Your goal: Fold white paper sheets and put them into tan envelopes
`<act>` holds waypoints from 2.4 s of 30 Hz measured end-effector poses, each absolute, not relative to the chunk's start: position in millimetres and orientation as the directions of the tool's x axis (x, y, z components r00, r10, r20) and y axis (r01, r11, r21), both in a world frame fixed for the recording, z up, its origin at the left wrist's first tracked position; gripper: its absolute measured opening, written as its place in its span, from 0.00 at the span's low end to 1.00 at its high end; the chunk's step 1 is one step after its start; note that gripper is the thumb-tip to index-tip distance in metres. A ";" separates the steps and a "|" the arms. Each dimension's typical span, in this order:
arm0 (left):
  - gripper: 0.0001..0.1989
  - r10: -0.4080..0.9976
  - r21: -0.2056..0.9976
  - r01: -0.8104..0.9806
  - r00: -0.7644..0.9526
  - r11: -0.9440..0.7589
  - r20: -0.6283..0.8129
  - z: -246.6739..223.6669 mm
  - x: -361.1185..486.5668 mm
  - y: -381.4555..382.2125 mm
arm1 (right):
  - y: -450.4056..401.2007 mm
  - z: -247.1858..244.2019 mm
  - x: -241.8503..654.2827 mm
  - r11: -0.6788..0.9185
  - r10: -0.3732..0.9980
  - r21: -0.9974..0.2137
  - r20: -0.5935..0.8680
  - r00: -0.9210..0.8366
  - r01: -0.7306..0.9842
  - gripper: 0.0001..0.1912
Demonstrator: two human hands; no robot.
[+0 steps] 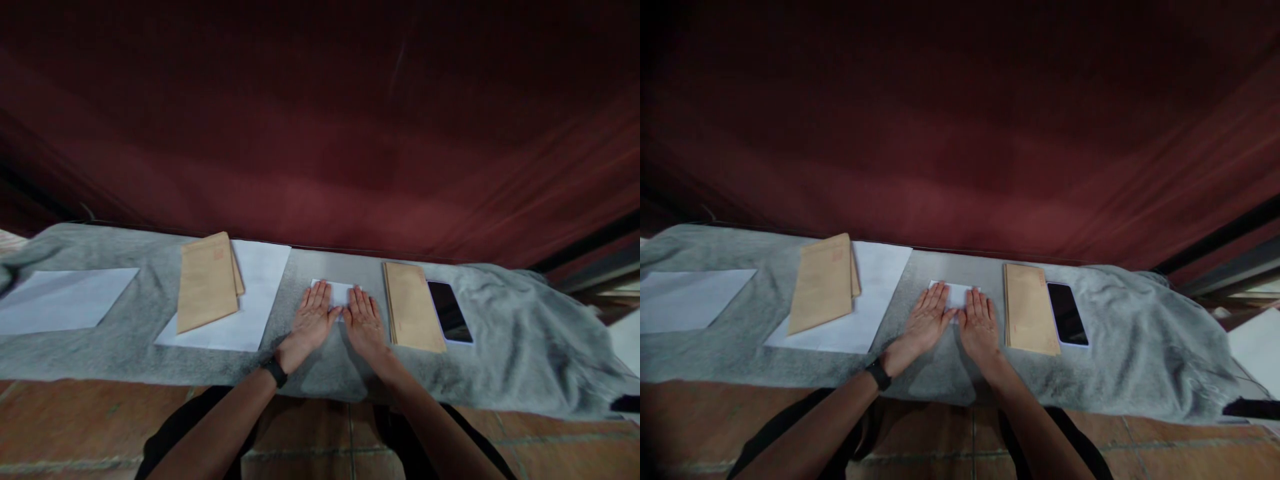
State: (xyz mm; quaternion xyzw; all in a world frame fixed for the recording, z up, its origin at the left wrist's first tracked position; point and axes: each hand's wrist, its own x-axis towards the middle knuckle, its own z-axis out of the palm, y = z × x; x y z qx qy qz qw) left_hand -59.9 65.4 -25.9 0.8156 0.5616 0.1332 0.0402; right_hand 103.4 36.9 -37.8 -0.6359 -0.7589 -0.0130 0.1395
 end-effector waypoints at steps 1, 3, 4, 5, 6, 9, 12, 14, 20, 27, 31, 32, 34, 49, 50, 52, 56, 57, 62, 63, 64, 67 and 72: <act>0.33 0.932 0.212 0.912 0.321 -0.353 0.169 -25.6 -61.3 66.2 | 37.3 -39.1 105.0 0.180 0.961 -0.159 0.239 -0.139 0.971 0.29; 0.33 0.942 0.207 0.922 0.298 -0.326 0.157 -24.5 -63.7 67.1 | 38.0 -41.7 108.2 0.154 0.959 -0.160 0.261 -0.108 0.975 0.30; 0.33 0.947 0.206 0.928 0.284 -0.311 0.151 -23.9 -64.7 67.3 | 38.1 -42.8 109.6 0.140 0.958 -0.159 0.271 -0.093 0.977 0.30; 0.33 0.952 0.206 0.933 0.269 -0.295 0.147 -23.5 -65.5 67.3 | 38.2 -43.6 110.8 0.127 0.957 -0.157 0.279 -0.080 0.979 0.30; 0.33 0.956 0.208 0.937 0.255 -0.281 0.144 -23.3 -66.3 67.3 | 38.1 -44.1 111.9 0.118 0.956 -0.154 0.285 -0.070 0.981 0.30; 0.33 0.968 0.205 0.949 0.214 -0.238 0.134 -23.4 -68.4 66.7 | 37.5 -44.3 114.2 0.106 0.956 -0.137 0.285 -0.063 0.985 0.30; 0.32 0.975 0.197 0.959 0.181 -0.204 0.129 -23.7 -70.5 65.6 | 36.2 -44.2 115.6 0.107 0.956 -0.128 0.284 -0.067 0.986 0.30; 0.32 0.978 0.199 0.961 0.166 -0.189 0.128 -23.3 -71.9 64.9 | 35.2 -44.7 116.4 0.111 0.953 -0.138 0.295 -0.067 0.984 0.30; 0.31 0.970 0.245 0.947 0.168 -0.208 0.177 -18.3 -71.4 61.3 | 34.7 -39.2 116.5 0.124 0.943 -0.213 0.329 -0.049 0.969 0.30; 0.30 0.788 0.108 0.789 0.575 -0.605 0.220 -33.2 -49.4 41.0 | 34.0 -30.6 92.8 0.304 0.951 -0.472 0.196 -0.238 0.827 0.34; 0.30 0.785 0.077 0.787 0.593 -0.612 0.182 -44.8 -44.9 33.9 | 28.9 -34.3 84.5 0.263 0.965 -0.534 0.156 -0.212 0.804 0.38; 0.31 0.782 0.071 0.786 0.595 -0.614 0.183 -44.8 -45.9 32.7 | 28.0 -35.0 85.2 0.259 0.966 -0.528 0.158 -0.207 0.808 0.38; 0.32 0.782 0.077 0.785 0.593 -0.614 0.190 -41.4 -49.2 29.8 | 26.9 -36.3 89.0 0.260 0.965 -0.497 0.164 -0.205 0.828 0.37; 0.33 0.824 0.142 0.815 0.535 -0.562 0.188 -27.1 -57.3 18.8 | 15.7 -49.4 121.7 0.377 0.896 -0.122 0.298 -0.328 0.918 0.32; 0.33 0.826 0.146 0.817 0.531 -0.559 0.192 -27.1 -58.2 18.5 | 15.3 -49.6 123.4 0.376 0.896 -0.119 0.300 -0.327 0.919 0.32; 0.34 0.830 0.153 0.820 0.519 -0.551 0.205 -27.6 -60.1 18.0 | 14.4 -49.9 126.4 0.364 0.899 -0.118 0.305 -0.315 0.924 0.32; 0.38 0.837 0.164 0.827 0.504 -0.539 0.212 -28.5 -65.5 17.7 | 12.4 -50.9 131.0 0.360 0.894 -0.119 0.329 -0.305 0.926 0.32; 0.39 0.841 0.163 0.830 0.500 -0.534 0.209 -28.3 -67.3 17.7 | 12.0 -51.3 131.9 0.365 0.889 -0.119 0.337 -0.309 0.923 0.33; 0.42 0.867 0.143 0.861 0.460 -0.488 0.190 -23.8 -76.8 17.0 | 11.7 -54.1 133.9 0.370 0.882 -0.112 0.355 -0.311 0.922 0.33; 0.43 0.875 0.138 0.869 0.448 -0.474 0.184 -22.7 -78.6 16.7 | 12.1 -54.5 133.8 0.364 0.884 -0.114 0.354 -0.304 0.925 0.34; 0.43 0.882 0.131 0.878 0.437 -0.461 0.176 -21.6 -80.1 16.4 | 12.6 -54.9 133.6 0.357 0.887 -0.118 0.353 -0.296 0.927 0.34; 0.44 0.900 0.108 0.898 0.408 -0.426 0.151 -18.7 -84.6 15.4 | 13.5 -55.2 132.9 0.349 0.891 -0.126 0.352 -0.287 0.929 0.34; 0.43 0.910 0.064 0.912 0.395 -0.405 0.126 -11.8 -91.0 16.9 | 12.8 -54.7 133.7 0.351 0.890 -0.136 0.357 -0.284 0.927 0.33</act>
